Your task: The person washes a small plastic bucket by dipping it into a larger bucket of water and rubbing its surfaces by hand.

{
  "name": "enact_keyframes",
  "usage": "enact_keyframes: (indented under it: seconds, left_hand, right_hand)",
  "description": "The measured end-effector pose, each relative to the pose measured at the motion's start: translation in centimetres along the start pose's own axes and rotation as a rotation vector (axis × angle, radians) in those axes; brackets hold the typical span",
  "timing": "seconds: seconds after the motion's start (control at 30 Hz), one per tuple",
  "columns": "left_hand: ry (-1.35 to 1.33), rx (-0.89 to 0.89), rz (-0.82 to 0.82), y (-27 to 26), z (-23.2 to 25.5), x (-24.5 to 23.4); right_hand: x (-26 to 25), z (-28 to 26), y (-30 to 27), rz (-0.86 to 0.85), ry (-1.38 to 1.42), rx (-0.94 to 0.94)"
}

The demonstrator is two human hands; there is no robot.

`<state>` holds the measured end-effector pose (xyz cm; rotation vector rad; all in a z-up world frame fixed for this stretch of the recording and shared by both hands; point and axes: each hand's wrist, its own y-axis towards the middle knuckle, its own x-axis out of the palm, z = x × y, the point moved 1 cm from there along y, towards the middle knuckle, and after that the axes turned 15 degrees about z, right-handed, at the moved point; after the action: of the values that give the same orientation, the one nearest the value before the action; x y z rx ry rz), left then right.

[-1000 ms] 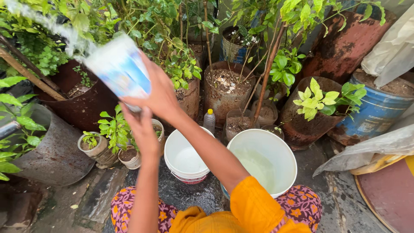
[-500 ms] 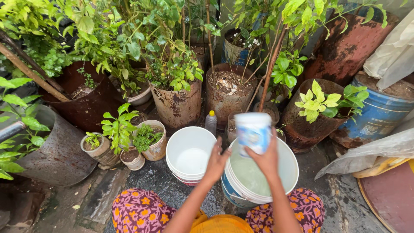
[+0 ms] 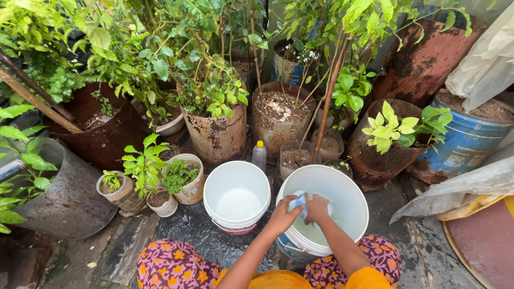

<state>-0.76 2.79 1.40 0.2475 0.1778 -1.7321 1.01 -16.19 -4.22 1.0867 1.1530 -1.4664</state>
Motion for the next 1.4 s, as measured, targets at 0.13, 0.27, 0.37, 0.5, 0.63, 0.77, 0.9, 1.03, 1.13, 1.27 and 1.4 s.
enact_keyframes:
  seconds: [0.13, 0.27, 0.37, 0.5, 0.63, 0.77, 0.9, 1.03, 1.13, 1.27, 1.4]
  left_hand:
    - [0.037, -0.009, 0.030, 0.2, -1.8, 0.3]
    - [0.101, -0.033, 0.028, 0.2, -2.4, -0.1]
    - [0.088, 0.008, -0.002, 0.0, -1.3, 0.0]
    - [0.032, 0.195, 0.062, -2.2, 4.8, -1.5]
    - [0.000, 0.552, 0.064, -7.0, 14.5, -6.4]
    - [-0.054, 0.837, 0.054, -10.8, 22.0, -11.8]
    - [-0.093, 0.957, 0.175, -11.6, 25.4, -17.1]
    - [-0.021, 0.751, 0.685, -4.1, 26.1, -25.6]
    - [-0.821, 0.219, 0.566, 4.4, 25.2, -34.2]
    - [-0.797, -0.003, 0.549, 6.1, 12.0, -31.5]
    - [-0.815, -0.104, 0.541, 3.5, -4.7, -18.9]
  right_hand:
    - [-1.4, 0.6, -0.1, 0.163, 0.132, 0.015]
    - [-5.1, 3.4, -3.0, 0.208, 0.293, 0.303]
    - [-7.7, 4.8, -6.3, 0.326, 0.438, 0.441]
    - [-11.1, 4.5, -11.3, 0.910, 0.901, 0.314]
    - [-16.1, 2.4, -15.9, 1.246, 1.224, 0.051]
    - [-21.5, -2.1, -17.0, 1.456, 1.433, -0.259]
    - [-29.2, -7.6, -14.4, 1.495, 1.448, -0.401]
    - [-40.9, -15.9, -6.4, 1.394, 1.351, -0.522]
    - [-46.3, -23.8, -0.6, 1.054, 1.145, -0.469]
    - [-39.7, -25.8, 1.0, 0.698, 0.896, -0.360]
    - [-26.8, -21.4, -0.7, 0.557, 0.961, -0.322]
